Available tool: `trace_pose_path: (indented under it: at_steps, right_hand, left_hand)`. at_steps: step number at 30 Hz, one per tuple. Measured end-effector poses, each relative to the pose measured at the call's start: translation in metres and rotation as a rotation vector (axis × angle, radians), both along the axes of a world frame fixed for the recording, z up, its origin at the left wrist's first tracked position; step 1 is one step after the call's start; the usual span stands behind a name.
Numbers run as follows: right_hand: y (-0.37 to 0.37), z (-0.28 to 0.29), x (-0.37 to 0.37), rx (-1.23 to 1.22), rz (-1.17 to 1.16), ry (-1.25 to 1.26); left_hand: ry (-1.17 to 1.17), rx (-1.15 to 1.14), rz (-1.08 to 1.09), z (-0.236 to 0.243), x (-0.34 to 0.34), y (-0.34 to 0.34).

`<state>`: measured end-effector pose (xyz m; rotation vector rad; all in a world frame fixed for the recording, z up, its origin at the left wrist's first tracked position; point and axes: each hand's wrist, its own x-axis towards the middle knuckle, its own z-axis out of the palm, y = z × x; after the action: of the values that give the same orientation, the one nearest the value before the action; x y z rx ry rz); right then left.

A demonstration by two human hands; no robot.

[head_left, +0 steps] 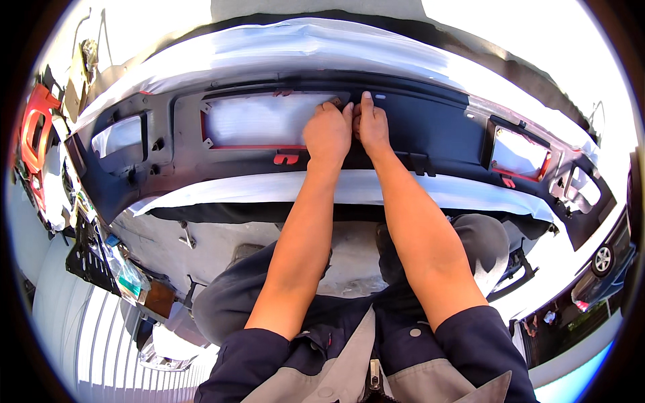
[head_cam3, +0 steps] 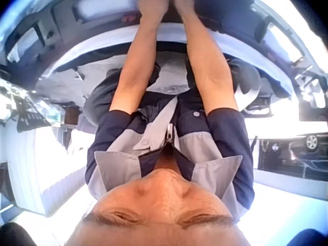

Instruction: The person organizes hardware on the ground and then presses a plastic panel into the underside of an automotive bumper.

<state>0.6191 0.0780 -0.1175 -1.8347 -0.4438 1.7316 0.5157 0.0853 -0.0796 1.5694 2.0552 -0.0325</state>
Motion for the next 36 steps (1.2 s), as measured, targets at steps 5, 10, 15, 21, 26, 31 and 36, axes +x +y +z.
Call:
trace_pose_path:
  at_steps: [5, 10, 15, 21, 26, 31, 36]
  right_hand:
    - [-0.001, -0.003, -0.002, 0.094, 0.089, -0.180]
    - [-0.006, -0.008, -0.001, 0.078, 0.151, -0.224]
    - [-0.002, -0.003, -0.003, 0.074, 0.140, -0.282]
    - [0.001, 0.002, -0.003, 0.120, 0.206, -0.296]
    - [-0.002, -0.011, -0.003, 0.100, 0.242, -0.287]
    - [0.000, -0.004, -0.004, 0.097, 0.267, -0.250]
    - [0.002, -0.002, -0.001, 0.077, 0.289, -0.248]
  left_hand:
    - [0.014, -0.054, -0.062, -0.001, -0.002, 0.002]
    - [-0.062, -0.009, 0.035, 0.006, -0.002, 0.000]
    - [-0.120, 0.033, 0.186, 0.010, 0.008, -0.002]
    - [-0.057, 0.120, 0.122, 0.004, 0.008, -0.004]
    - [-0.049, 0.143, 0.046, -0.001, 0.003, -0.004]
    - [-0.174, 0.215, 0.022, -0.005, -0.006, -0.004]
    - [-0.126, 0.178, -0.051, 0.000, -0.004, 0.004]
